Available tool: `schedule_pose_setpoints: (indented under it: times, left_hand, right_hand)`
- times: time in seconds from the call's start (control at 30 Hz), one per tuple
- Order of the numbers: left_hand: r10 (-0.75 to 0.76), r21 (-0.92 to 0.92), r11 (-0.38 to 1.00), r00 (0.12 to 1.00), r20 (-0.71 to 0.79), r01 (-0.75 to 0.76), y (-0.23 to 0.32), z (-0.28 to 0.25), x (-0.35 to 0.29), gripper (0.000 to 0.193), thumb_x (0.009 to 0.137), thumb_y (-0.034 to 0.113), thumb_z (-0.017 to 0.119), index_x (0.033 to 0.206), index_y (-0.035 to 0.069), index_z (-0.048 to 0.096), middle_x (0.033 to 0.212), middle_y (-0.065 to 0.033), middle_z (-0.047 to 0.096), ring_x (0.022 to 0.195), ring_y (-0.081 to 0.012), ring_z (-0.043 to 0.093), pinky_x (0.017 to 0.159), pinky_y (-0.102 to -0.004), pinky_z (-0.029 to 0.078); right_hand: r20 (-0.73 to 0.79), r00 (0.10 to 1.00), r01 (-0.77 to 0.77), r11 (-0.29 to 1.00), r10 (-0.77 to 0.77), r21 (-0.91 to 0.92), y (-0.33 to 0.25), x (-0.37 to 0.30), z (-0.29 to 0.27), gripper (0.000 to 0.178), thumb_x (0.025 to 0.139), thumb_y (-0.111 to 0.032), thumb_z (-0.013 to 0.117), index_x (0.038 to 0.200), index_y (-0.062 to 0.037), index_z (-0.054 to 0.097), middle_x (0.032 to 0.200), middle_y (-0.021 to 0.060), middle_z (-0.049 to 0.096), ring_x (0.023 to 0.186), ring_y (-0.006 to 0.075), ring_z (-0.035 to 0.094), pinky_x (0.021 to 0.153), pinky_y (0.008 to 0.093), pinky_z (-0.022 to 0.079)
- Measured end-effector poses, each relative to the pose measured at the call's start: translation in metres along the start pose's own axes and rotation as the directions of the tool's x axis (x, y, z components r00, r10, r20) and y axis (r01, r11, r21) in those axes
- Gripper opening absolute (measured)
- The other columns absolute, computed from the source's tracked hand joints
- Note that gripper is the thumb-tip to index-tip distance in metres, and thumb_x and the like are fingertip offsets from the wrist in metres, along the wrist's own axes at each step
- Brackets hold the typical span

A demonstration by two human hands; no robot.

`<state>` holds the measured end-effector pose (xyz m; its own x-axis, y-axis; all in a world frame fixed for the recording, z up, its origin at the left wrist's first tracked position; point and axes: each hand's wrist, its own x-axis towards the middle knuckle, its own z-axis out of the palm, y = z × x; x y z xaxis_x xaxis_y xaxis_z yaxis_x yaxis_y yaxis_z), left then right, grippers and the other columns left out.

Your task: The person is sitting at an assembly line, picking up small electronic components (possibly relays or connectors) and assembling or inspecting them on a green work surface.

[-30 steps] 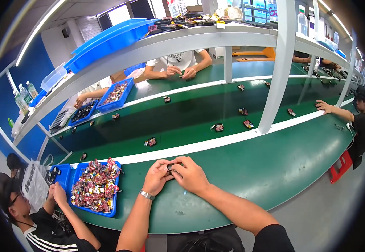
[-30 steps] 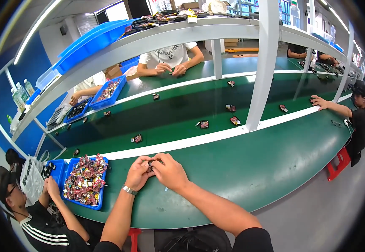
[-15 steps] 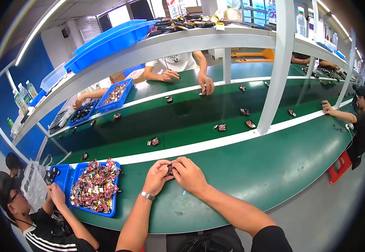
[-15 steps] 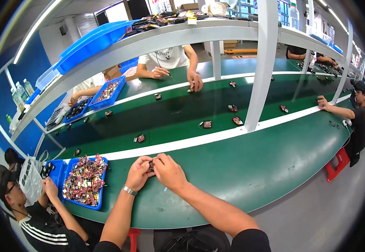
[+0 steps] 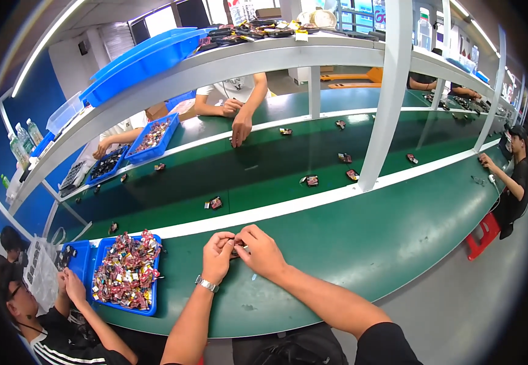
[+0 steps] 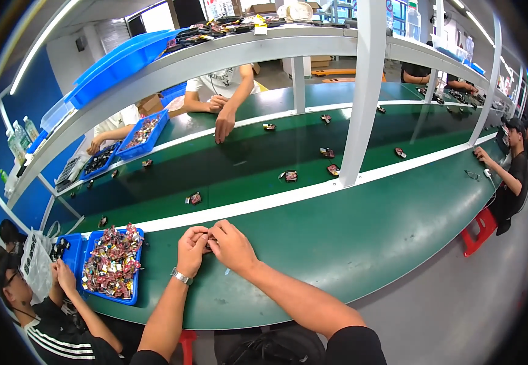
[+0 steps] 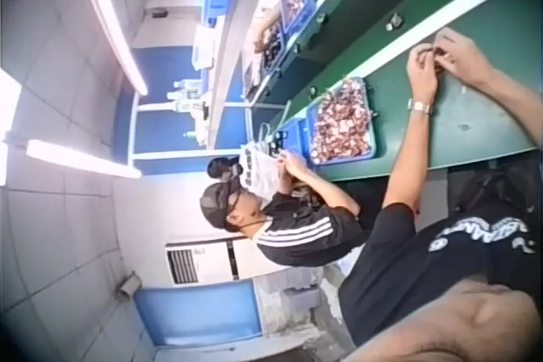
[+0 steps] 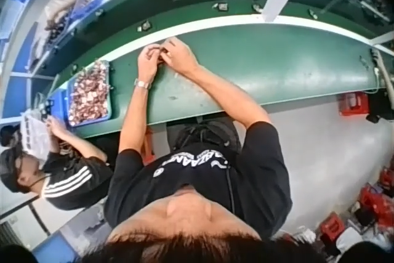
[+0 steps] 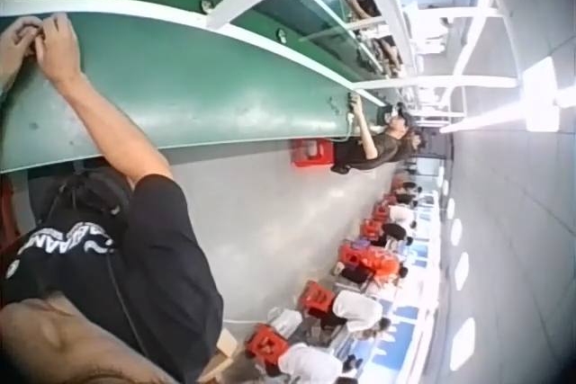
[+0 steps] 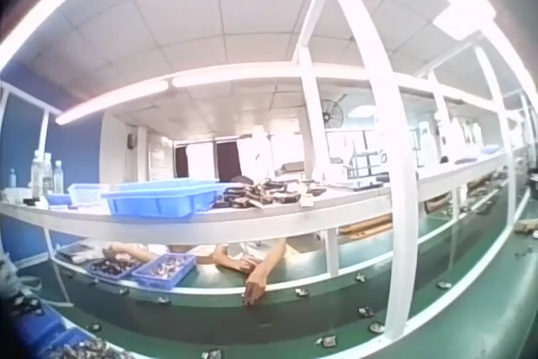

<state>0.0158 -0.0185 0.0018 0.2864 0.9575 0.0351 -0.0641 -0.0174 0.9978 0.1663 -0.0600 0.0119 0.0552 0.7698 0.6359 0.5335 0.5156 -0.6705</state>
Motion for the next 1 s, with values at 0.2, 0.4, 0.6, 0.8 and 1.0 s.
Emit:
schedule_pose_setpoints:
  times: [0.2,0.4,0.6,0.8,1.0]
  left_hand:
    - [0.115,0.069,0.991,0.993,0.039,-0.117,-0.011,-0.007,0.002,0.019,0.097,0.003,0.050,0.115,0.000,0.052,0.108,-0.0120,0.066,0.096,-0.0160,0.065,0.076,-0.0294,0.057]
    - [-0.004,-0.149,0.989,1.000,-0.014,0.002,0.009,0.004,-0.002,0.029,0.097,0.006,0.047,0.125,0.001,0.043,0.123,-0.0173,0.059,0.101,-0.0258,0.065,0.081,-0.0380,0.059]
    - [0.002,-0.051,0.999,0.998,0.062,0.001,0.002,-0.003,0.000,0.027,0.097,0.007,0.049,0.122,-0.001,0.047,0.125,-0.0177,0.057,0.105,-0.0267,0.064,0.081,-0.0366,0.058]
    - [0.012,-0.002,1.000,0.996,0.090,-0.012,0.007,0.000,-0.001,0.027,0.095,0.006,0.051,0.121,-0.002,0.050,0.122,-0.0173,0.059,0.104,-0.0238,0.064,0.079,-0.0352,0.058]
    - [-0.005,-0.013,1.000,0.995,0.100,0.007,0.006,-0.003,0.001,0.027,0.095,0.004,0.052,0.121,-0.004,0.051,0.119,-0.0166,0.061,0.102,-0.0212,0.065,0.074,-0.0328,0.060]
  right_hand:
    - [0.080,0.970,-0.244,0.937,0.231,0.250,0.003,0.001,0.005,0.016,0.082,0.000,0.065,0.098,-0.0011,0.063,0.098,0.0110,0.060,0.078,0.0250,0.065,0.071,0.0350,0.054]
    - [0.068,0.913,-0.405,0.875,0.402,0.264,0.050,0.047,-0.009,0.013,0.080,-0.002,0.069,0.092,0.0003,0.065,0.088,0.0118,0.065,0.080,0.0207,0.068,0.069,0.0306,0.053]
    - [-0.006,0.911,-0.407,0.897,0.412,-0.169,0.134,0.099,-0.042,0.017,0.072,-0.010,0.075,0.085,-0.0016,0.068,0.080,0.0127,0.066,0.078,0.0253,0.066,0.072,0.0361,0.053]
    - [-0.439,0.845,-0.500,0.158,0.306,-0.852,0.195,0.155,-0.157,0.041,0.081,-0.027,0.067,0.117,-0.0082,0.058,0.116,0.0165,0.057,0.102,0.0374,0.058,0.079,0.0463,0.051]
    - [-0.498,0.507,-0.711,0.015,0.703,-0.703,0.264,0.152,-0.212,0.039,0.089,-0.021,0.061,0.125,-0.0068,0.054,0.131,0.0201,0.050,0.122,0.0376,0.048,0.097,0.0430,0.048]
